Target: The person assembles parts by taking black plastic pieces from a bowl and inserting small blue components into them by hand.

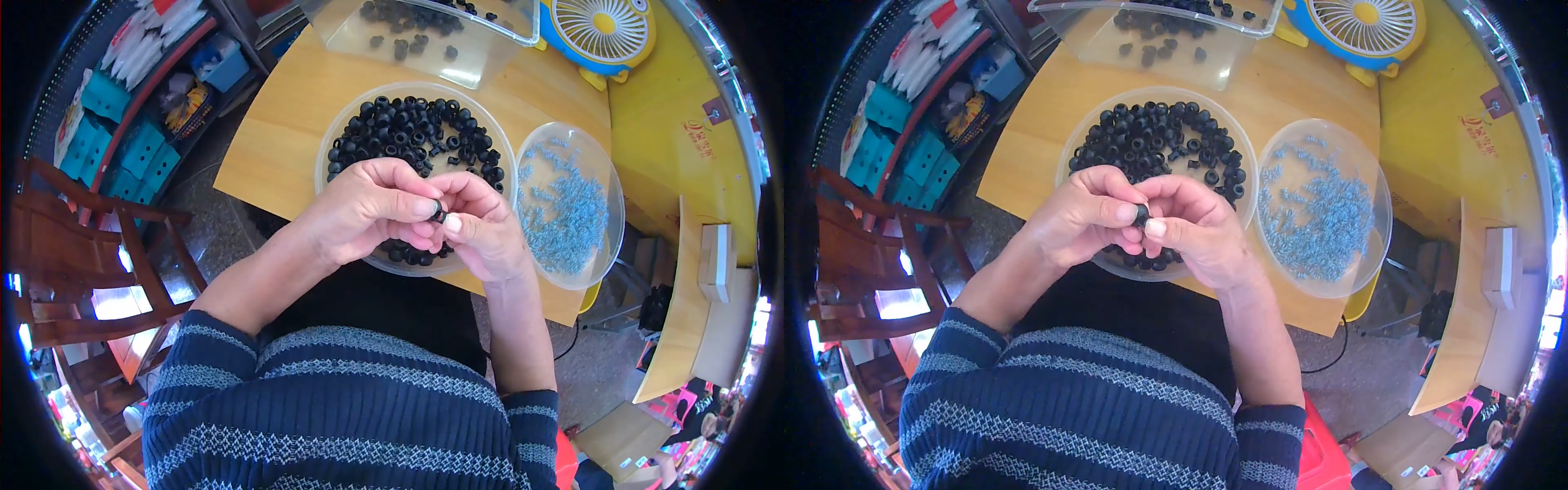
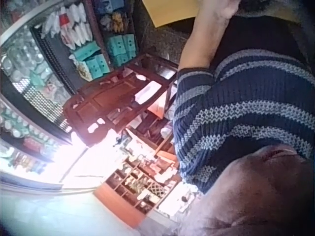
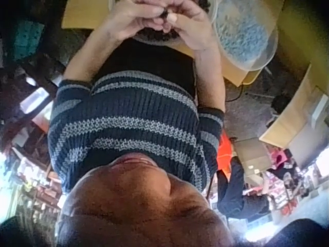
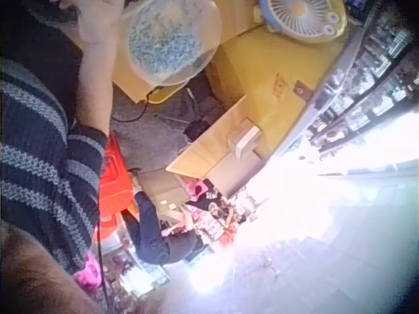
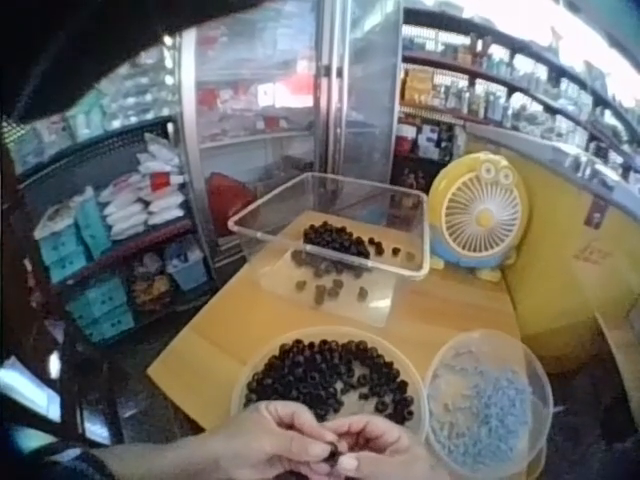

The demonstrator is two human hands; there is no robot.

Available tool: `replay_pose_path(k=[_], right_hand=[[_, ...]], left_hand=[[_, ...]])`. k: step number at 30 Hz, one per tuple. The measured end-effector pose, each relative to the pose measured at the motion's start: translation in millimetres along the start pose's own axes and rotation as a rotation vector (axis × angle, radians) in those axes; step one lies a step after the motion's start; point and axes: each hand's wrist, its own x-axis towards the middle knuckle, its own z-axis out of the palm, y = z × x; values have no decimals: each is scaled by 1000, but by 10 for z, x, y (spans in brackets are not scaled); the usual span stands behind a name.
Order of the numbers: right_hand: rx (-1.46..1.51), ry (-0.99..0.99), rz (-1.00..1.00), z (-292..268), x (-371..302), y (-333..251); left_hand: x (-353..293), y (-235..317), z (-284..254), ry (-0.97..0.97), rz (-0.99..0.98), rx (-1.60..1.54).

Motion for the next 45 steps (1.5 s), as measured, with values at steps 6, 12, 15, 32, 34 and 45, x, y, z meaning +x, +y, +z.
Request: replay_pose_path(k=[6, 12, 15, 32, 34, 45], right_hand=[[-68, 11, 2, -27, 24, 9], [-201, 191, 34, 27, 67, -139], [-269, 217, -4, 71, 32, -158], [-558, 291, -28, 133, 21, -189], [-830, 366, -109, 160, 20, -157], [-781, 370, -59, 139, 44, -146]], left_hand=[[-19, 2, -17, 23, -10, 9], [43, 10, -18, 122, 88, 74], [65, -17, -64, 137, 97, 105], [74, -58, 20, 197, 145, 250], [107, -80, -40, 175, 101, 125], [140, -79, -148, 184, -7, 33]])
